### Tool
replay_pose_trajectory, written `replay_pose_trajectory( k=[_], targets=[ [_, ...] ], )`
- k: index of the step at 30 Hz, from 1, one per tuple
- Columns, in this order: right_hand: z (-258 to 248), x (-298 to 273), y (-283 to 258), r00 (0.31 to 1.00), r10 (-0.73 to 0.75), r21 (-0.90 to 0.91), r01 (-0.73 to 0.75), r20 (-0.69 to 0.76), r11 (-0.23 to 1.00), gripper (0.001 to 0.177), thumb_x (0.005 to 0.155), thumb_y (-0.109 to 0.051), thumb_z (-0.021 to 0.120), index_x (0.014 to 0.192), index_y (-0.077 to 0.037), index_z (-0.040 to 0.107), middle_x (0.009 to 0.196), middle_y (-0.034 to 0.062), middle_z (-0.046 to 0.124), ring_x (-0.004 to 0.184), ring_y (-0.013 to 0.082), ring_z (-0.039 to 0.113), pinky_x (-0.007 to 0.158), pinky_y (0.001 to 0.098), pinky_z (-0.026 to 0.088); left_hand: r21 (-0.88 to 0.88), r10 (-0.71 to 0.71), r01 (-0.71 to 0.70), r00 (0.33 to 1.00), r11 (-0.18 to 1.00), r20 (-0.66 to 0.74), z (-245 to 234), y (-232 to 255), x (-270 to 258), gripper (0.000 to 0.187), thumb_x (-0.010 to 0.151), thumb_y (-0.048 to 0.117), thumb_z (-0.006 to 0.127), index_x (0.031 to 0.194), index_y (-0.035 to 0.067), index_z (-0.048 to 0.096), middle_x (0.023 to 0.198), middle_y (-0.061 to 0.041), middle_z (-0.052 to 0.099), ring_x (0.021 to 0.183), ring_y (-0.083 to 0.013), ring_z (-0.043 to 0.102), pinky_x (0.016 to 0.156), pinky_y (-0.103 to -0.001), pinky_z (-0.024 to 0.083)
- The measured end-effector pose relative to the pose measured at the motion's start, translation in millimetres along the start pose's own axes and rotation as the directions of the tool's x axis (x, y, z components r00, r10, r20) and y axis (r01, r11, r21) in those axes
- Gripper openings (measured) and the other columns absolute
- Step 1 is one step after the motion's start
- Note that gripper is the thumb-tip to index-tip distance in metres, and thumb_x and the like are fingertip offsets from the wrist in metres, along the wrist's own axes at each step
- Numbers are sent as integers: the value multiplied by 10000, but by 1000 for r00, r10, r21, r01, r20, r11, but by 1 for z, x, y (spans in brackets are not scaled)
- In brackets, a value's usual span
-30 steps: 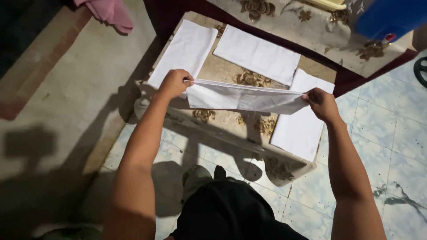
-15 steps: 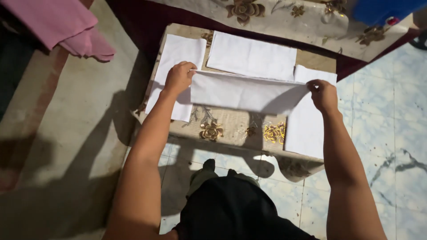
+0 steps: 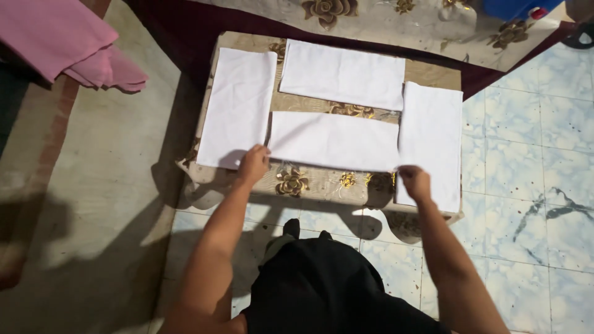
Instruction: The person sets a dining table by folding white napkins and placing them on a floral tablecloth. They then retrieve floral-patterned plates from a kitchen counter and place one on each napkin. The person makes separate trips between the kitchen and the table for each item type.
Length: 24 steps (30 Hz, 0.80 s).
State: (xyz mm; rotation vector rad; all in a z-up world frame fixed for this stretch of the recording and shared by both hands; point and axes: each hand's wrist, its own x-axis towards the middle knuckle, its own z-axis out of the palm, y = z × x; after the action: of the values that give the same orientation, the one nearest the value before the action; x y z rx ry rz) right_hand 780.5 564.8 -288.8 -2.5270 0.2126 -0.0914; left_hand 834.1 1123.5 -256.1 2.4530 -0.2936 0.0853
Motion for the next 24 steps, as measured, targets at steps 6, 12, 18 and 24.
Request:
replay_pose_trajectory(
  k=[6, 12, 18, 24],
  targets=[
    [26, -29, 5, 940, 289, 4, -294, 180, 956, 285, 864, -329, 745, 1127, -238, 806, 1054, 91, 786, 1058, 360, 726, 929, 473, 546, 129, -113, 98, 987, 987, 118, 43, -13, -30, 182, 894, 120, 660, 1054, 181, 720, 1064, -40, 668, 1072, -277, 706, 940, -406, 580],
    [42, -33, 17, 888, 441, 45, -450, 127, 892, 389, 845, -451, 747, 1187, -267, 775, 1019, 23, 786, 1080, 291, 716, 934, 415, 538, 191, -201, 161, 956, 968, 214, 41, -15, -34, 205, 928, 129, 614, 1107, 186, 697, 1176, -30, 632, 1158, -271, 671, 979, -455, 578],
    [37, -48, -5, 874, 482, 49, -485, 65, 873, 342, 846, -340, 788, 1130, -151, 774, 995, 124, 774, 1043, 357, 721, 909, 463, 560, 318, -187, 111, 957, 942, 220, 41, -19, -44, 200, 916, 142, 620, 1077, 221, 709, 1118, -18, 621, 1106, -243, 689, 937, -445, 595],
    [38, -48, -4, 843, 533, 78, -537, 74, 840, 389, 831, -328, 823, 1157, -130, 744, 1010, 125, 781, 1058, 347, 721, 893, 477, 577, 475, -90, -18, 975, 880, 203, 38, -17, -57, 115, 891, 145, 605, 925, 198, 702, 959, -32, 640, 952, -252, 729, 802, -430, 615]
  ],
)
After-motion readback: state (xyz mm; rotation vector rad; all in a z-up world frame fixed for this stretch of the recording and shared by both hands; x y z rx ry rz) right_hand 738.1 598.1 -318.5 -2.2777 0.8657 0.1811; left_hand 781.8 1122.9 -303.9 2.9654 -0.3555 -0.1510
